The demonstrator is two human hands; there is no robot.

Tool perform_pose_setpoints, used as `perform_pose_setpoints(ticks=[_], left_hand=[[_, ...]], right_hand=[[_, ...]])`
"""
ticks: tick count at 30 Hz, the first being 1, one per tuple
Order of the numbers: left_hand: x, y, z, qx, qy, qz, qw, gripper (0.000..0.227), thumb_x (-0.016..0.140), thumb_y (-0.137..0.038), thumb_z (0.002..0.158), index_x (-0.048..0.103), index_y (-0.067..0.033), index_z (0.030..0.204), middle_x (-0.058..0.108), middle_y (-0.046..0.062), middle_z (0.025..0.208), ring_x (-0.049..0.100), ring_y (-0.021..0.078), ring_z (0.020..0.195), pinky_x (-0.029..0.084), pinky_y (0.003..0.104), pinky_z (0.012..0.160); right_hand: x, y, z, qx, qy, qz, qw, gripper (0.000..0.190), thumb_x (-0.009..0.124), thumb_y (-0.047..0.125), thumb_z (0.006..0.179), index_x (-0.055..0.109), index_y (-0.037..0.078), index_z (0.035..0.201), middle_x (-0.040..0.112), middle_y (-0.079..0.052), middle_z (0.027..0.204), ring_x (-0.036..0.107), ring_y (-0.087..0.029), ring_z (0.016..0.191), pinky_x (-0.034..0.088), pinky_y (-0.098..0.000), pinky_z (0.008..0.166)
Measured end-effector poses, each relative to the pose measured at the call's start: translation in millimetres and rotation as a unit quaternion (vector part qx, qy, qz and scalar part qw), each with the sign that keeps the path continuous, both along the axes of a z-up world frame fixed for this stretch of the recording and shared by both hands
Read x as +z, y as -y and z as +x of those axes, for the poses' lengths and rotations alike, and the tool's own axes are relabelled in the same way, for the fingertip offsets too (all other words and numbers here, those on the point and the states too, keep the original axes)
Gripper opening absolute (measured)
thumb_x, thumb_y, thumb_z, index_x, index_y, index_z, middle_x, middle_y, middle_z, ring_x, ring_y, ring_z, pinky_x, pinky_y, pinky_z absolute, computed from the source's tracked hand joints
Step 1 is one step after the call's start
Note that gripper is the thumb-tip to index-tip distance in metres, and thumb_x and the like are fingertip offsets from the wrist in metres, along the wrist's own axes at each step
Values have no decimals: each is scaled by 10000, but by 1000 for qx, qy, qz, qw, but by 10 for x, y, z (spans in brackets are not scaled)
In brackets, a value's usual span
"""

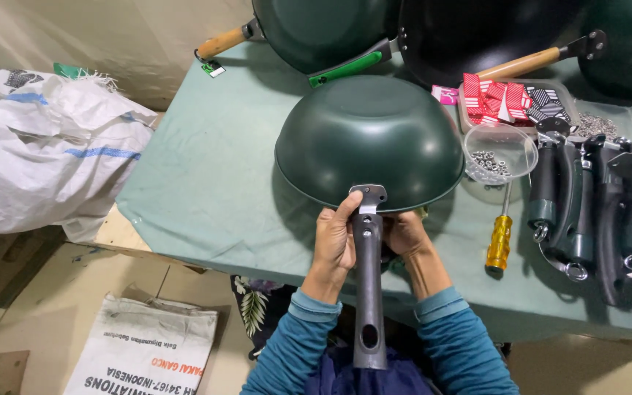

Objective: Attaching a handle to a pan using a screwdriver and screws

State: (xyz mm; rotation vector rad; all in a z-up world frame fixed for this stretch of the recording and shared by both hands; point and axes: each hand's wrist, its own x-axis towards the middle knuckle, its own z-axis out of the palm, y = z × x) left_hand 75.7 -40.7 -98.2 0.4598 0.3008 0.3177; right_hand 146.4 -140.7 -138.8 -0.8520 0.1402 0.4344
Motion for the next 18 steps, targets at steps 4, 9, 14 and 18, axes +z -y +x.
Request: perform_pose_setpoints(ticks=[4, 9, 14, 18], left_hand=[[14, -27, -21, 3, -2, 2, 1000, 232, 778, 39, 860, 728, 60, 1085, 754, 231, 917, 768, 307, 807, 655, 437, 716], [92, 15, -33, -4, -1, 15, 1000, 240, 789, 29, 857, 737, 40, 1091, 762, 213, 939, 764, 277, 817, 652, 426, 734], [146, -39, -53, -5, -23, 2, 1000, 248, 803, 36, 837, 728, 27, 1073, 756, 210, 909, 752, 254, 771, 652, 413, 696], [105, -75, -64, -10, -36, -3, 999, 236, 818, 32, 824, 719, 37, 1039, 749, 206, 871, 745, 252, 736, 650, 404, 667]], right_hand=[[9, 14, 0, -1, 10, -6, 1000, 312, 695, -19, 678, 770, -8, 980, 694, -177, 847, 705, -346, 771, 586, -481, 761], [-22, 24, 11, -35, 38, 14, 999, 375, 711, -59, 668, 775, 1, 1032, 716, -185, 874, 735, -360, 780, 610, -497, 738], [-39, 65, -41, -33, 54, -16, 998, 303, 694, -80, 696, 758, -69, 991, 703, -222, 844, 707, -361, 744, 587, -499, 729], [-611, 156, 126, -34, 145, -43, 988, 464, 679, -158, 671, 723, -88, 1127, 700, -252, 1010, 690, -366, 878, 583, -543, 864]])
